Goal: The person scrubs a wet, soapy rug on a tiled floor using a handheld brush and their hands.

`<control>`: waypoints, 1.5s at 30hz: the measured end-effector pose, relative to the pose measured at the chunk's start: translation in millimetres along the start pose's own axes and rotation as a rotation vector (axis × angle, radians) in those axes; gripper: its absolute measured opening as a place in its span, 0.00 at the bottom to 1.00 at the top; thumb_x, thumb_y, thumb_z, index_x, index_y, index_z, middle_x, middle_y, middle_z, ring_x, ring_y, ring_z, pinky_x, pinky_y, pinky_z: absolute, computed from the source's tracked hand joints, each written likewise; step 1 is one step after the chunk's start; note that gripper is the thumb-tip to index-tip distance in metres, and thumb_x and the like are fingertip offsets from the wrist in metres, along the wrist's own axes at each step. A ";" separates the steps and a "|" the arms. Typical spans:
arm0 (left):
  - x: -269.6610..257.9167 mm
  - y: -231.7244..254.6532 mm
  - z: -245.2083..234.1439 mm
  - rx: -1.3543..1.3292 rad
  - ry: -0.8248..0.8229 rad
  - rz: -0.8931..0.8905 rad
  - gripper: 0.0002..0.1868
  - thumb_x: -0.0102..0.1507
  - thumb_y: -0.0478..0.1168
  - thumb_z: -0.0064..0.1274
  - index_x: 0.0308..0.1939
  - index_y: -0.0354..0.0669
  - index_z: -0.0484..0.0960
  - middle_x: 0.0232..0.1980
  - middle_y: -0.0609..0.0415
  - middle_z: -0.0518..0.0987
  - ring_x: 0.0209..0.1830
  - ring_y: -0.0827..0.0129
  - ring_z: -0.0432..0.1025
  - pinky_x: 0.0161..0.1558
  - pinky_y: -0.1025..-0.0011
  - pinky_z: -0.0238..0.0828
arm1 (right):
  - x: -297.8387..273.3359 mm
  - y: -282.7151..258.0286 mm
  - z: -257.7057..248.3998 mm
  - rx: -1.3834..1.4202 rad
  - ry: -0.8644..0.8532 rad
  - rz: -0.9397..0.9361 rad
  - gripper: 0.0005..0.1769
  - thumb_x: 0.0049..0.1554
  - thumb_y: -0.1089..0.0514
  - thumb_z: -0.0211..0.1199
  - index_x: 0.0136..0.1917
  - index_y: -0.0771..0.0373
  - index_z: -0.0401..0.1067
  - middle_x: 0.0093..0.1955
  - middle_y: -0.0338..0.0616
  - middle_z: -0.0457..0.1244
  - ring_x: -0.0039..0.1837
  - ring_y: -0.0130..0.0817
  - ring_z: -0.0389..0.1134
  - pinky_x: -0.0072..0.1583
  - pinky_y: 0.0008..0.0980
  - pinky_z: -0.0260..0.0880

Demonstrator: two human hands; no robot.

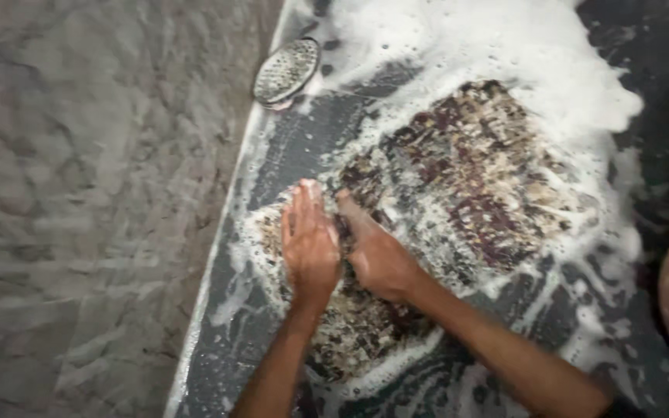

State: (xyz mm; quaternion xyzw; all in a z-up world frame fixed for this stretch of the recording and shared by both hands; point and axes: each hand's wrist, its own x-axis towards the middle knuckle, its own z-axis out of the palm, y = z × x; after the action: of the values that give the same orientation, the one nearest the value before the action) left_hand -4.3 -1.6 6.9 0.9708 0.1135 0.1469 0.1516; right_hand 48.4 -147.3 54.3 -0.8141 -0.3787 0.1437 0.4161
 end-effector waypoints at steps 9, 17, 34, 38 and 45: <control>2.1 -2.0 2.1 0.052 -0.090 -0.023 0.31 0.74 0.46 0.25 0.79 0.36 0.52 0.84 0.43 0.49 0.84 0.58 0.43 0.81 0.57 0.33 | -46.2 129.9 -174.0 -0.561 0.106 0.333 0.48 0.60 0.64 0.46 0.87 0.67 0.28 0.84 0.68 0.44 0.74 0.69 0.58 0.67 0.54 0.63; 2.7 5.5 -9.2 0.017 -0.019 -0.007 0.31 0.73 0.44 0.30 0.79 0.35 0.56 0.83 0.41 0.54 0.84 0.56 0.48 0.81 0.57 0.37 | -45.5 163.6 -119.9 -0.913 0.264 0.057 0.09 0.57 0.65 0.53 0.47 0.75 0.70 0.47 0.63 0.62 0.50 0.58 0.64 0.58 0.54 0.66; -0.6 -4.5 3.7 0.008 -0.046 -0.013 0.30 0.74 0.43 0.26 0.79 0.36 0.53 0.85 0.43 0.50 0.86 0.58 0.45 0.83 0.58 0.32 | -127.2 187.7 -237.8 -0.574 0.388 0.761 0.39 0.68 0.60 0.42 0.85 0.62 0.27 0.88 0.56 0.28 0.85 0.58 0.39 0.78 0.59 0.31; 4.1 -0.5 7.9 0.068 -0.113 -0.055 0.31 0.72 0.43 0.27 0.79 0.35 0.54 0.84 0.42 0.48 0.84 0.58 0.43 0.80 0.58 0.31 | -98.0 150.0 -205.1 -0.544 0.486 0.619 0.35 0.69 0.66 0.34 0.85 0.65 0.26 0.88 0.58 0.27 0.86 0.59 0.34 0.80 0.52 0.29; 4.8 1.8 -6.9 0.092 -0.121 -0.012 0.33 0.70 0.43 0.30 0.79 0.34 0.53 0.83 0.42 0.49 0.84 0.58 0.43 0.80 0.58 0.32 | -2.5 -39.0 -21.5 0.003 -0.272 0.303 0.48 0.57 0.67 0.45 0.84 0.61 0.27 0.88 0.48 0.30 0.84 0.52 0.40 0.76 0.44 0.49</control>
State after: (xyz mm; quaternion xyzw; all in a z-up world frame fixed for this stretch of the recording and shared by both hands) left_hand -1.7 -0.1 14.9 0.9832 0.1166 0.0817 0.1143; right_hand 39.2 -147.0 97.9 -0.8342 -0.3045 0.3137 0.3362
